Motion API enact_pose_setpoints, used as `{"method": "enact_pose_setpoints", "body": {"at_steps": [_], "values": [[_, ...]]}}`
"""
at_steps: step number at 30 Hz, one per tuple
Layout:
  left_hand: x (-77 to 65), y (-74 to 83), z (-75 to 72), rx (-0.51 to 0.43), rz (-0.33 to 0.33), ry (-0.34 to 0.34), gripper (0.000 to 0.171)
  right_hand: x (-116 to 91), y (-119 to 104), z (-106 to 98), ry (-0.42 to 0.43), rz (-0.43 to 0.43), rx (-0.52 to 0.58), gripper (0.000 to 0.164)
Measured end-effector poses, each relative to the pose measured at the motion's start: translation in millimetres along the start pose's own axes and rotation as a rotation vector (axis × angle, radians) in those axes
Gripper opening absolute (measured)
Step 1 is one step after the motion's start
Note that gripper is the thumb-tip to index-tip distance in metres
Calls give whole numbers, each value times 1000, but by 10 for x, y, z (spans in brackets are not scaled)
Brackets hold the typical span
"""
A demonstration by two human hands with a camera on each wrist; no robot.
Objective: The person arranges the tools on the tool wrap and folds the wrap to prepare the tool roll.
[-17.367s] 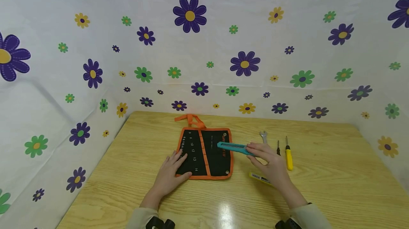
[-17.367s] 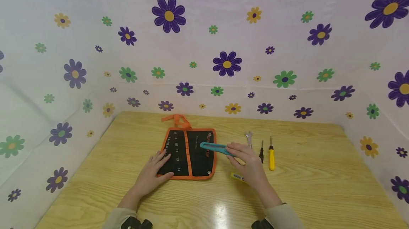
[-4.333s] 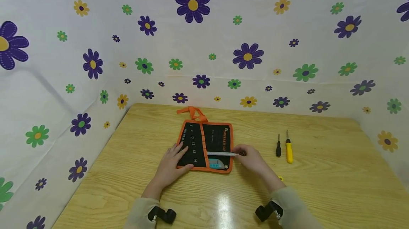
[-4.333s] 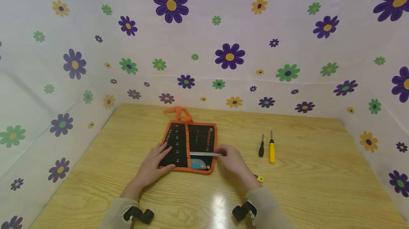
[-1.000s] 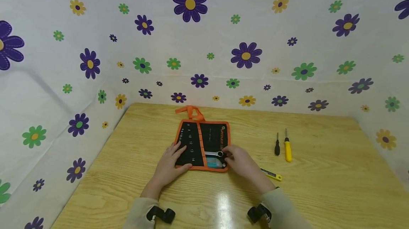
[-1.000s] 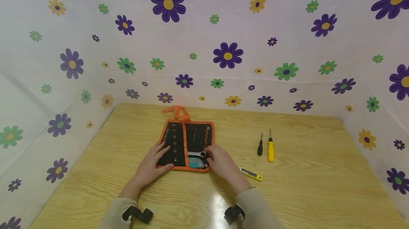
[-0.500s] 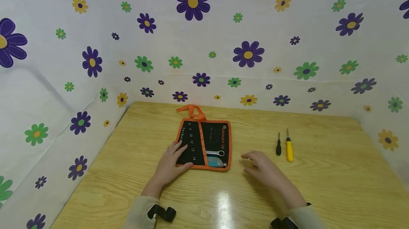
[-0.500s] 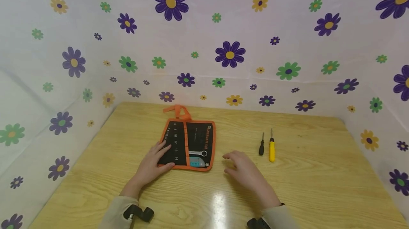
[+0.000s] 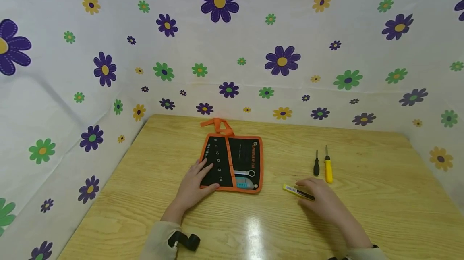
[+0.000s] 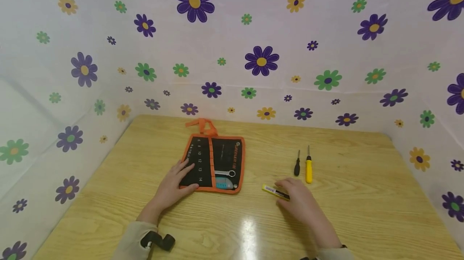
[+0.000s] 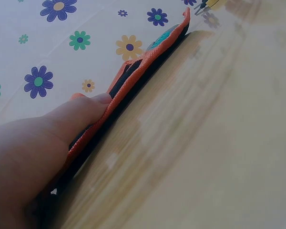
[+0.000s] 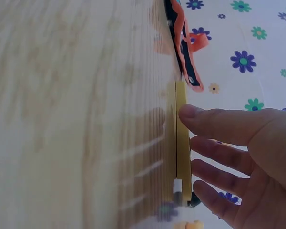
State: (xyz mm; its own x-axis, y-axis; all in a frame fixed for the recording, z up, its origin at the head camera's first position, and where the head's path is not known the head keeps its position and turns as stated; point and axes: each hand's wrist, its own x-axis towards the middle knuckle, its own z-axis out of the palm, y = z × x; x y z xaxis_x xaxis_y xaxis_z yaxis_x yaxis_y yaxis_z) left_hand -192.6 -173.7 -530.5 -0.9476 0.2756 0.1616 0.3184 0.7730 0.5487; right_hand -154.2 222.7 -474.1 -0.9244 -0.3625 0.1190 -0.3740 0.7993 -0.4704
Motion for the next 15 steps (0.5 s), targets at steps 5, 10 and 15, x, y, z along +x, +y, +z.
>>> {"method": "enact_pose_setpoints", "body": {"at_steps": [5, 10, 15], "values": [[1, 1, -1, -2, 9, 9, 76, -52, 42, -57, -24, 47, -26, 41], [2, 0, 0, 1, 3, 5, 76, -85, 77, -94, -55, 81, -6, 38], [1, 10, -8, -1, -6, -4, 75, -94, 118, -92, -56, 93, 41, 37]]}}
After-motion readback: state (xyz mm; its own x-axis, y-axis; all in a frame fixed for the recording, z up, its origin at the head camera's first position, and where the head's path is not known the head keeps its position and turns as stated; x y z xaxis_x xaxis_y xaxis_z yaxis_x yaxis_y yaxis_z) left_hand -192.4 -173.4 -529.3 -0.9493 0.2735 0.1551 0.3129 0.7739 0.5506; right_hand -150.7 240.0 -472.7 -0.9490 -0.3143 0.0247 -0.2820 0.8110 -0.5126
